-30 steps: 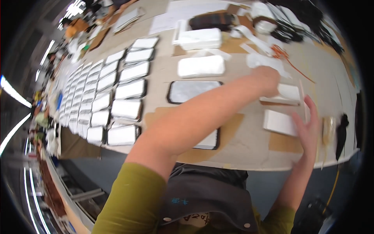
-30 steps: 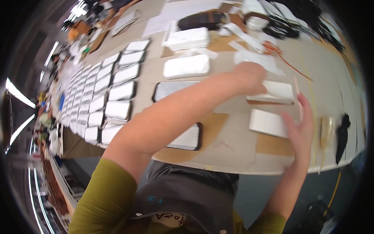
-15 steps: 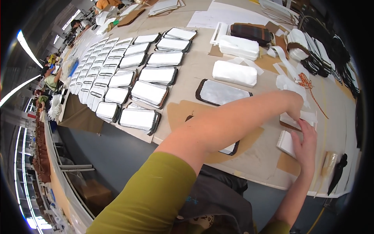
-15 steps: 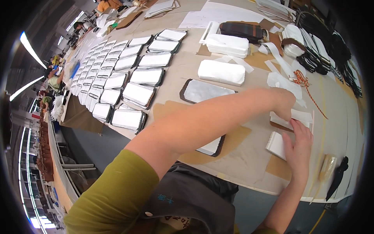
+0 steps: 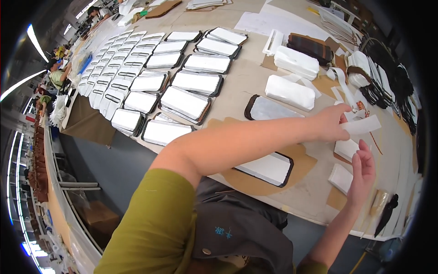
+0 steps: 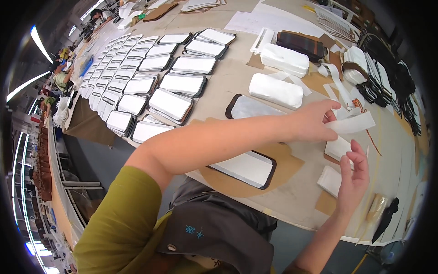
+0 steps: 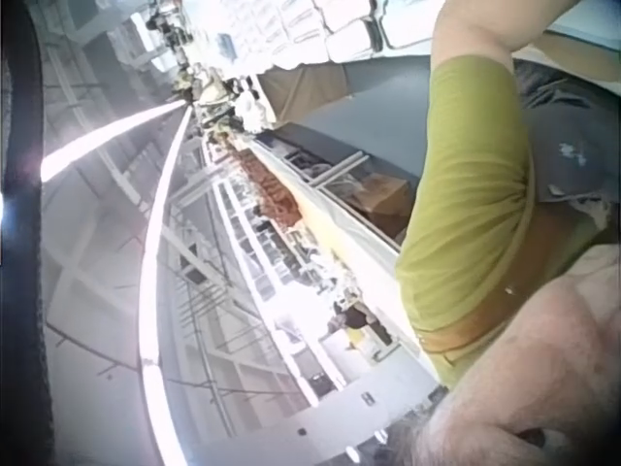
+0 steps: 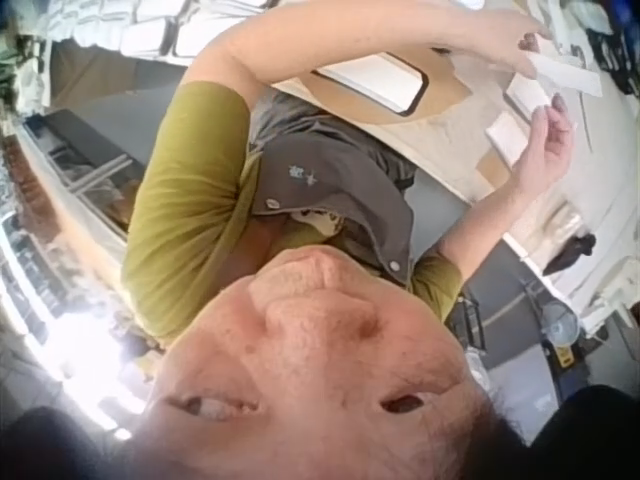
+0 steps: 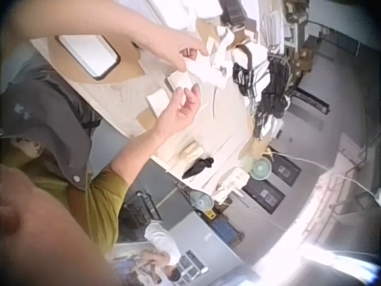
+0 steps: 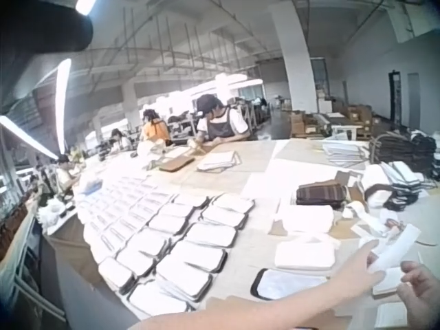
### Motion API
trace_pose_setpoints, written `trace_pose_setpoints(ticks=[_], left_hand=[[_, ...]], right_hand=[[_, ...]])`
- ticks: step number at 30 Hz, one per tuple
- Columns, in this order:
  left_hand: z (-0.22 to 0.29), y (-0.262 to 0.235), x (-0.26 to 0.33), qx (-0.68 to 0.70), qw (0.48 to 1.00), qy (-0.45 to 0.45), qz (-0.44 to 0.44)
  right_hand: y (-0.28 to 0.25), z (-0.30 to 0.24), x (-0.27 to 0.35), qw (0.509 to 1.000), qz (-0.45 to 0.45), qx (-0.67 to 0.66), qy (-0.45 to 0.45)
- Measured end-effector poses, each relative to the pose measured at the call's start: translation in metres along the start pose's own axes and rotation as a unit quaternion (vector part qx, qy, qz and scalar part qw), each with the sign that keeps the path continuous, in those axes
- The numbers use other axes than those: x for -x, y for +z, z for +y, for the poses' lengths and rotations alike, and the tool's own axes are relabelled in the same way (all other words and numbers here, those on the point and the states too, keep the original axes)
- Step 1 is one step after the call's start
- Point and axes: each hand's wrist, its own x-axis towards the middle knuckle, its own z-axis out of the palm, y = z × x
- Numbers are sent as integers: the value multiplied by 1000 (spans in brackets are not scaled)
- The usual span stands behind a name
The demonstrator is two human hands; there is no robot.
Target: Applying glue and attaching white padding to the back of leather components at a workshop station.
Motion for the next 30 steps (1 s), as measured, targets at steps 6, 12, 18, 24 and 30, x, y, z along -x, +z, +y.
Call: trace_pose_setpoints(ticks=[6,12,18,24,30], left_hand=[[0,-13,47,-48,997,38,44],[-1,-50,73,-6,997,58,58],[-14,-140,99,-164,975,41,144],[-41,-168,139,-286,947,-35,139],[-47,-157,147,-279,948,-51,143]], right_hand=[[69,-13,-14,917,12,-399,20],[122,-49,-31,904,-45,-425,32],[109,-55,-59,933,-84,-347,48],[131,-59,-64,969,-244,-19,12],[159,-55,-66,962,-263,59,-47]])
